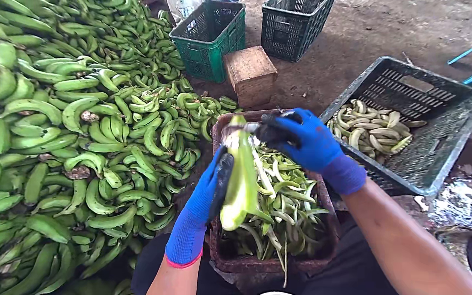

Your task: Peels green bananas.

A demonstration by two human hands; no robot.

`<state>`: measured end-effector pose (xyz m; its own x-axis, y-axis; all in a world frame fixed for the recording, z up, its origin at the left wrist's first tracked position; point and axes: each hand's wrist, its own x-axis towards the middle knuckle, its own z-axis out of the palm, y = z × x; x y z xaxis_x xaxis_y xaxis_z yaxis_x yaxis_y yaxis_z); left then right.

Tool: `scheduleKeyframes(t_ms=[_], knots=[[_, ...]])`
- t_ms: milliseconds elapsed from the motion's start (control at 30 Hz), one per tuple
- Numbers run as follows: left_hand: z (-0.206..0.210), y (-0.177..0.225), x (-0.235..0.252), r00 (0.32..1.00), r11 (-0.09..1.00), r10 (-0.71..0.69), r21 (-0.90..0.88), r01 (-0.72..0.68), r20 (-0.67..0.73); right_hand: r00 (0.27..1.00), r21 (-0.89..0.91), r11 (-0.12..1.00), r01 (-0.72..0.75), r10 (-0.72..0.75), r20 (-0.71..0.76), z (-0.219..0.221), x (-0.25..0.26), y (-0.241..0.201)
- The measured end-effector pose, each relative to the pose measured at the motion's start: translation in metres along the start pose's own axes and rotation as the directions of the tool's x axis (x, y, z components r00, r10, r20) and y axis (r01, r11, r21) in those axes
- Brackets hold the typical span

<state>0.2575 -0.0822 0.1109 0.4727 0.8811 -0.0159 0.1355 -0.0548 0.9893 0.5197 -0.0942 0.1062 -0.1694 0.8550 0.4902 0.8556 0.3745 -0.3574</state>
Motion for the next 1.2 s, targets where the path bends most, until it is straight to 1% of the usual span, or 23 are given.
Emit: scheduleKeyframes(t_ms=[33,133,200,267,333,400,433,500,567,600,633,700,733,800,833,867,900,967,1000,1067,1100,1133,1200], knots=[[-0.001,-0.003,0.001,0.997,0.999,-0.004,0.051,0.0,0.073,0.999,-0.012,0.999,-0.046,0.046,-0.008,-0.003,0.002,0.005],[-0.006,-0.009,0.006,0.99,0.985,-0.018,0.171,-0.006,0.141,0.985,-0.028,0.985,-0.169,0.17,0.033,0.0,0.002,0.006],[-0.007,-0.008,0.002,0.98,0.97,-0.042,0.242,-0.007,0.197,0.948,0.021,0.948,-0.318,0.317,0.039,0.001,0.003,0.018],[-0.005,-0.009,0.001,0.976,0.975,-0.048,0.22,0.0,0.213,0.903,0.033,0.902,-0.43,0.43,0.011,-0.009,0.002,0.034],[-0.003,-0.012,0.007,0.997,0.994,-0.054,0.102,0.047,0.062,0.914,0.061,0.912,-0.405,0.405,0.021,-0.015,-0.004,0.029],[-0.005,-0.015,0.015,0.985,0.999,-0.025,-0.03,0.02,-0.169,0.953,0.121,0.947,-0.296,0.285,0.101,-0.003,-0.015,0.003],[-0.006,-0.016,0.02,0.96,0.997,0.005,-0.076,-0.028,-0.28,0.965,0.155,0.96,-0.235,0.211,0.156,0.007,-0.021,-0.009],[-0.003,-0.016,0.026,0.868,0.979,0.059,-0.142,-0.147,-0.493,0.974,0.205,0.975,-0.082,0.035,0.224,0.023,-0.032,-0.028],[0.001,-0.011,0.028,0.797,0.958,0.109,-0.15,-0.243,-0.594,0.972,0.198,0.98,0.023,-0.068,0.226,0.029,-0.033,-0.035],[0.003,-0.01,0.026,0.796,0.95,0.125,-0.16,-0.268,-0.592,0.976,0.182,0.982,0.04,-0.078,0.204,0.028,-0.029,-0.034],[0.004,-0.009,0.023,0.828,0.947,0.119,-0.188,-0.261,-0.547,0.982,0.161,0.986,0.047,-0.075,0.173,0.026,-0.024,-0.031],[0.007,-0.005,0.013,0.933,0.976,0.064,-0.173,-0.133,-0.355,0.994,0.112,0.993,0.026,-0.038,0.104,0.016,-0.009,-0.018],[0.008,-0.001,0.007,0.975,0.995,0.024,-0.088,-0.045,-0.222,0.997,0.093,0.995,-0.019,0.012,0.078,0.01,-0.003,-0.009],[0.01,0.004,0.002,0.998,0.998,-0.061,0.034,0.061,0.007,0.988,0.084,0.985,-0.148,0.143,0.056,0.0,0.005,0.008],[0.01,0.002,0.003,0.995,0.996,-0.076,0.047,0.074,0.058,0.98,0.086,0.977,-0.195,0.191,0.051,-0.003,0.005,0.011],[0.009,-0.002,0.005,0.996,0.996,-0.081,0.031,0.079,0.04,0.976,0.096,0.972,-0.215,0.211,0.053,-0.003,0.003,0.01],[0.007,-0.006,0.008,0.997,0.997,-0.073,-0.008,0.072,-0.038,0.977,0.107,0.972,-0.209,0.203,0.063,0.001,-0.003,0.004],[0.002,-0.016,0.02,0.959,0.984,-0.028,-0.174,-0.022,-0.282,0.992,0.139,0.984,-0.107,0.098,0.075,0.018,-0.018,-0.015],[-0.001,-0.02,0.026,0.91,0.956,-0.027,-0.275,-0.097,-0.415,0.997,0.14,0.99,-0.031,0.021,0.072,0.028,-0.026,-0.025],[-0.002,-0.016,0.033,0.792,0.928,-0.062,-0.327,-0.177,-0.607,0.996,0.135,0.989,0.066,-0.072,0.045,0.042,-0.034,-0.04],[-0.001,-0.014,0.035,0.76,0.925,-0.063,-0.324,-0.199,-0.647,0.996,0.124,0.99,0.069,-0.076,0.045,0.044,-0.033,-0.043],[0.0,-0.012,0.035,0.758,0.918,-0.052,-0.329,-0.22,-0.651,0.996,0.115,0.991,0.067,-0.073,0.051,0.042,-0.031,-0.043],[0.003,-0.01,0.035,0.818,0.867,0.0,-0.407,-0.287,-0.575,0.995,0.102,0.992,0.07,-0.077,0.06,0.035,-0.023,-0.041]])
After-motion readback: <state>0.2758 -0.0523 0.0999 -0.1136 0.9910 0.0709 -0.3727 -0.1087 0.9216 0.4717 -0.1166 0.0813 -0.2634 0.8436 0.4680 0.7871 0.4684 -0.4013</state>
